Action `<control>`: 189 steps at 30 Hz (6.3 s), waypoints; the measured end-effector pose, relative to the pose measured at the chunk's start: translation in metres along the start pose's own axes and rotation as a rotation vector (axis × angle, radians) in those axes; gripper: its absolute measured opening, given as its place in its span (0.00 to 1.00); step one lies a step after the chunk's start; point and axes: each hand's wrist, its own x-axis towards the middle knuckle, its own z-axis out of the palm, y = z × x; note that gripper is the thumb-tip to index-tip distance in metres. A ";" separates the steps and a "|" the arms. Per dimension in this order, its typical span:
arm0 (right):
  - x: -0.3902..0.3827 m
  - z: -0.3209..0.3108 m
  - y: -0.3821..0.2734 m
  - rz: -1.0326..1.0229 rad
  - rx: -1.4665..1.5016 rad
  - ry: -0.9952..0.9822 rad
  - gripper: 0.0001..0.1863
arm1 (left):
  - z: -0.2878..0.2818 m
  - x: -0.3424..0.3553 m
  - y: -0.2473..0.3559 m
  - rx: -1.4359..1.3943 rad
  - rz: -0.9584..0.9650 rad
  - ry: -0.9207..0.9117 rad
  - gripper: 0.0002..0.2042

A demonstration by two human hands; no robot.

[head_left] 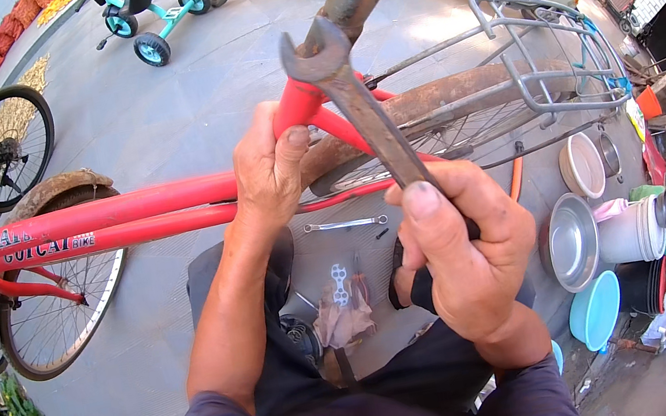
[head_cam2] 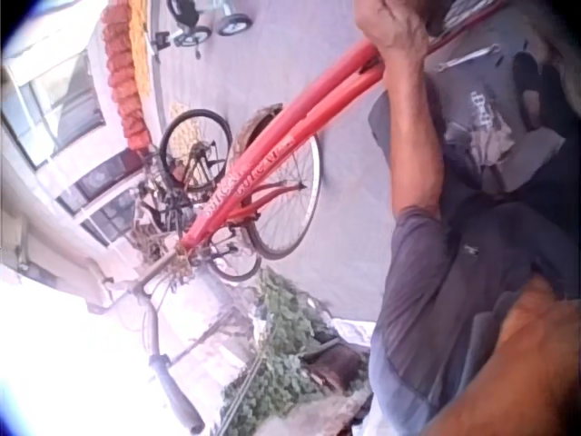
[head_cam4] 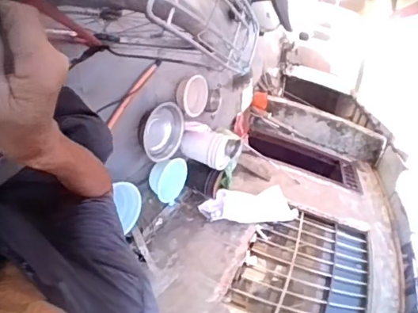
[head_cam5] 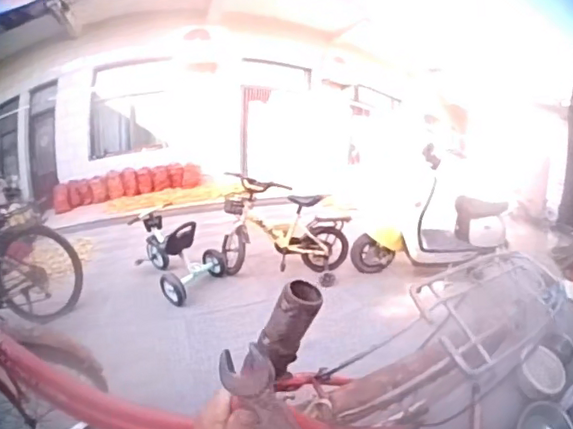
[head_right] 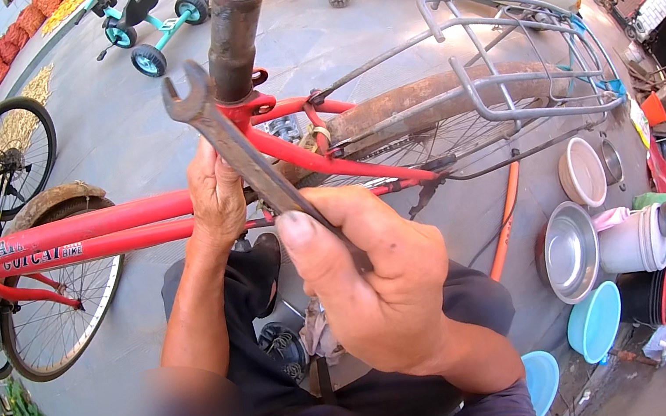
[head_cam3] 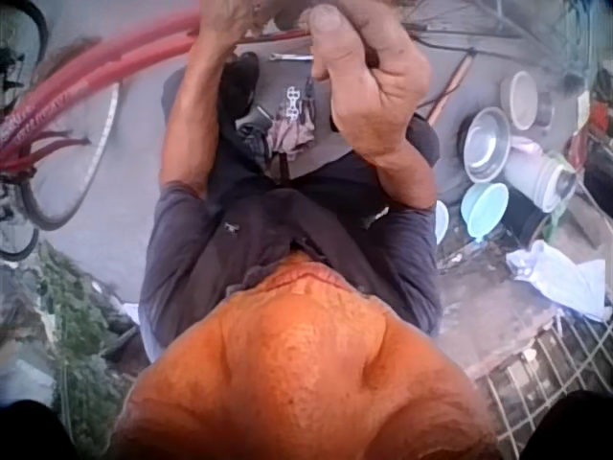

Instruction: The person uses a wrench to tighten a bolt on the seat post clamp of a red bicycle frame. They then wipe the seat post and surrounding frame area with a cloth.

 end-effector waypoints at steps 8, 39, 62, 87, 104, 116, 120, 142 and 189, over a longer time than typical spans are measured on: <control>-0.015 0.015 0.027 0.696 0.819 0.093 0.16 | 0.002 0.003 -0.005 -0.011 0.024 0.002 0.28; 0.034 0.021 0.055 0.568 1.028 -0.055 0.14 | 0.010 0.006 0.014 -0.016 -0.039 -0.097 0.41; 0.044 0.000 0.043 -0.525 -0.367 0.292 0.11 | 0.002 0.003 -0.012 0.056 -0.202 0.081 0.42; 0.035 -0.009 0.081 -0.325 -0.388 0.240 0.07 | -0.007 0.047 0.063 0.151 0.264 0.027 0.34; 0.036 -0.011 0.080 -0.259 -0.248 0.184 0.09 | 0.018 0.032 0.058 0.077 0.277 0.075 0.25; 0.034 -0.003 0.083 -0.204 -0.217 0.163 0.05 | 0.010 0.035 0.044 -0.035 0.258 0.027 0.29; 0.032 -0.001 0.082 -0.242 -0.152 0.170 0.07 | 0.013 0.038 0.047 -0.109 0.197 0.020 0.34; 0.028 -0.003 0.083 -0.137 -0.080 0.136 0.10 | 0.017 0.039 0.046 -0.169 0.165 0.071 0.40; 0.016 -0.045 0.056 0.045 0.188 -0.042 0.11 | 0.027 0.022 0.041 -0.149 0.149 0.199 0.32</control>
